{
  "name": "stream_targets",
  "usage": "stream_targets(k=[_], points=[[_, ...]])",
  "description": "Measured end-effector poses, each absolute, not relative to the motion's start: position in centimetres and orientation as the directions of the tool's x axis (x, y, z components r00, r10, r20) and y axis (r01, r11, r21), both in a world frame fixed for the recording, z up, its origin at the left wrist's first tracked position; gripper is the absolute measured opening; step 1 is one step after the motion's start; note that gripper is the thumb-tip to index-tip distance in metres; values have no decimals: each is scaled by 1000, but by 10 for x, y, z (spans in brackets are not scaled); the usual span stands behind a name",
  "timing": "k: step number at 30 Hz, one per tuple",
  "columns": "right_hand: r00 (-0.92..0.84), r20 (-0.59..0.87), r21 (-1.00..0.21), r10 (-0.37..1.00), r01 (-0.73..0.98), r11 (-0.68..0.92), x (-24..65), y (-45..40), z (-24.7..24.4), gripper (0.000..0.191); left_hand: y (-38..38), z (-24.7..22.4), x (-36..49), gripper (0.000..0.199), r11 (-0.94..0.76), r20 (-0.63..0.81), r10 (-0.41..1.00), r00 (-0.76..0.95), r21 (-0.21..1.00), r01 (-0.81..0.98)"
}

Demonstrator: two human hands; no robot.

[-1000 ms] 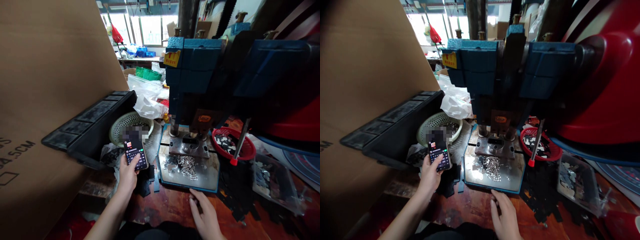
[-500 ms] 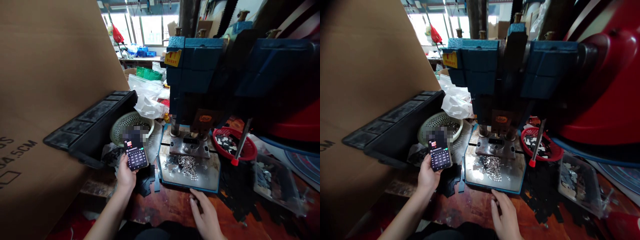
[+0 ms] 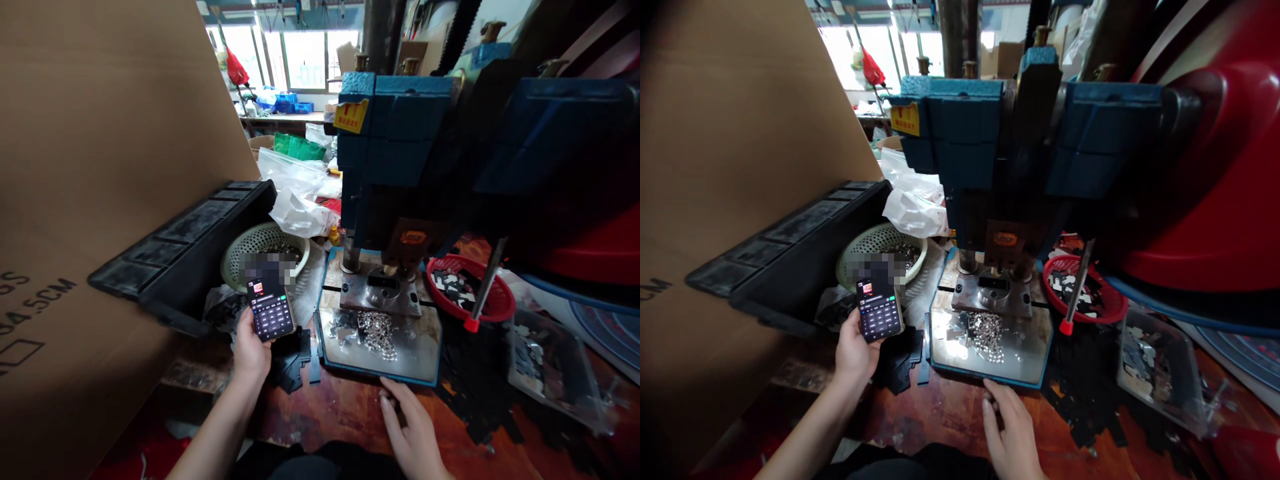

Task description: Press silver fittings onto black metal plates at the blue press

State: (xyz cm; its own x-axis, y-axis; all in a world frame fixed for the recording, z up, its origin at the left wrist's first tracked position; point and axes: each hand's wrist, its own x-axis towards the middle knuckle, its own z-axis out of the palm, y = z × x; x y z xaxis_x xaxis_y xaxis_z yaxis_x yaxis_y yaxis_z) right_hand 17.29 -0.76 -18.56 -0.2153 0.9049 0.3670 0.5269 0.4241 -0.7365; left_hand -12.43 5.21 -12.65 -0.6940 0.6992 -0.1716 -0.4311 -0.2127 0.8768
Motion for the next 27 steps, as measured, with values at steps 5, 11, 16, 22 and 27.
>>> stream_targets(k=[5, 11, 16, 22, 27], points=[[-218, 371, -735, 903, 526, 429, 173, -8, -186, 25, 53, -130, -126, 26, -214, -182, 691, -700, 873, -438], [-210, 373, -741, 904, 518, 427, 172, -7, -184, 24, 53, -129, -125, 25, -173, -213, 656, -724, 891, -419], [-208, 369, -741, 906, 522, 422, 172, -7, -184, 24, 53, -127, -123, 31, -138, -219, 643, -734, 910, -392], [-213, 360, -754, 908, 507, 418, 172, -8, -185, 24, 51, -128, -124, 30, -144, -205, 648, -733, 913, -382], [-246, 387, -766, 889, 451, 458, 162, -5, -172, 26, 49, -133, -126, 26, -190, -156, 664, -731, 910, -367]])
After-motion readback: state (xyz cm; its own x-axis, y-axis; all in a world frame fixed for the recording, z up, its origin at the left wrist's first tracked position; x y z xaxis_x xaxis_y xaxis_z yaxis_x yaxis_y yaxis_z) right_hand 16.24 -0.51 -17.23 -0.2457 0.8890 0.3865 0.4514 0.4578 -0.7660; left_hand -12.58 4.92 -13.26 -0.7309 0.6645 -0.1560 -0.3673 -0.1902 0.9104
